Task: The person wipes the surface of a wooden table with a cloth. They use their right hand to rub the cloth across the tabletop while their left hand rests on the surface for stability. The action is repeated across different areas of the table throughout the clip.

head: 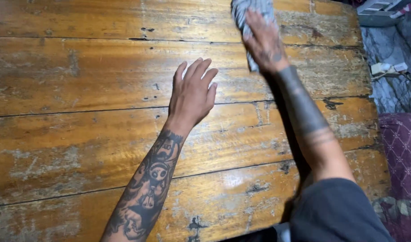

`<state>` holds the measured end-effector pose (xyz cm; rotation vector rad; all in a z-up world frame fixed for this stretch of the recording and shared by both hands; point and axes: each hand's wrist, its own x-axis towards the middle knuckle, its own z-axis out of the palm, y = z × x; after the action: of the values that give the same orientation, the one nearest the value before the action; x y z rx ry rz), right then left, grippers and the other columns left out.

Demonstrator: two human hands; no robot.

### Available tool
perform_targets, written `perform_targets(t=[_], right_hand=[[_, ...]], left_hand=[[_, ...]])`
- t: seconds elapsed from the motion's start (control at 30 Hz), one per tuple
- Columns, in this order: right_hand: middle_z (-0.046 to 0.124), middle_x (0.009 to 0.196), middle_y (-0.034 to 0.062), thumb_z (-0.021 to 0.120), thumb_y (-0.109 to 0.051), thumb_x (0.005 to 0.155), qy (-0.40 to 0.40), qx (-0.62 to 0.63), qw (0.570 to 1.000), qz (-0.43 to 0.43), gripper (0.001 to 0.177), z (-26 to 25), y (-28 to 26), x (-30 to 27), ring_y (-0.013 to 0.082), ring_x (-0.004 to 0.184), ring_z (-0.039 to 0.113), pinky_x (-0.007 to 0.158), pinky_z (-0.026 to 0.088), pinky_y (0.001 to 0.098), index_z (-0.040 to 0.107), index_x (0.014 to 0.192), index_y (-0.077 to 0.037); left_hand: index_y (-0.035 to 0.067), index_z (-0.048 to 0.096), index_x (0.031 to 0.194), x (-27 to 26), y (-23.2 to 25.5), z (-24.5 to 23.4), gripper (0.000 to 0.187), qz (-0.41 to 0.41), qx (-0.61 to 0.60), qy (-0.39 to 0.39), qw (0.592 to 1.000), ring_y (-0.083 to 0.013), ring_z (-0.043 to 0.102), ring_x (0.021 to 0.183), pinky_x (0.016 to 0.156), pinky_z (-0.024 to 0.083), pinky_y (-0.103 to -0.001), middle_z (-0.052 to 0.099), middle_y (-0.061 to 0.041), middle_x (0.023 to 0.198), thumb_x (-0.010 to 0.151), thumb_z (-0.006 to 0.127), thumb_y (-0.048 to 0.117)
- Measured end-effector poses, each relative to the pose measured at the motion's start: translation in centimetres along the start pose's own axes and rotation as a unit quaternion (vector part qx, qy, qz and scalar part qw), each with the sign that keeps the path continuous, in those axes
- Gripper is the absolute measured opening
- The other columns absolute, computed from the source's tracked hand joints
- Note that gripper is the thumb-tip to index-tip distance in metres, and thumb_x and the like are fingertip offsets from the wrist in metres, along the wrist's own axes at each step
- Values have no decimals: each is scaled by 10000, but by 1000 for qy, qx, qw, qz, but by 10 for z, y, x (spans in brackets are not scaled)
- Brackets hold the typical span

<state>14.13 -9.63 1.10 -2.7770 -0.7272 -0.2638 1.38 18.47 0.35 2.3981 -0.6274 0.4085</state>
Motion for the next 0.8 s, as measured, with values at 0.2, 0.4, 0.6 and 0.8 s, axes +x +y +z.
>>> perform_targets(t=[0.2, 0.4, 0.6, 0.8], right_hand=[[299, 1689, 194, 450, -315, 1126, -22, 6, 1000, 0, 583, -26, -109, -138, 445, 1530, 285, 1220, 196, 619, 331, 1640, -69], [300, 1688, 184, 426, -345, 1081, -57, 3, 994, 95, 624, -43, -205, -267, 434, 1528, 265, 1225, 147, 612, 318, 1626, -59], [211, 1723, 108, 397, -364, 1044, -47, -14, 992, 114, 671, -35, -272, -300, 302, 1605, 186, 1285, 107, 575, 237, 1630, -78], [371, 1663, 148, 388, -351, 1097, -24, 63, 998, -12, 576, -22, -218, -214, 343, 1575, 300, 1283, 153, 594, 340, 1598, -70]], left_hand=[[97, 684, 1277, -4, 1, 1, 339, 17, 12, 20, 1000, -339, 512, 1395, 1182, 289, -559, 605, -148, 1400, 980, 611, 245], [62, 700, 1255, -15, 3, 0, 320, 0, 39, 61, 997, -379, 529, 1358, 1154, 323, -565, 614, -182, 1363, 972, 663, 206], [116, 695, 1275, -20, 6, -3, 314, -62, 104, 98, 988, -344, 503, 1368, 1183, 235, -577, 591, -148, 1440, 985, 655, 230], [117, 737, 1213, -17, -6, -8, 310, -77, 127, 129, 980, -267, 606, 1233, 1027, 406, -449, 666, -99, 1337, 915, 687, 186]])
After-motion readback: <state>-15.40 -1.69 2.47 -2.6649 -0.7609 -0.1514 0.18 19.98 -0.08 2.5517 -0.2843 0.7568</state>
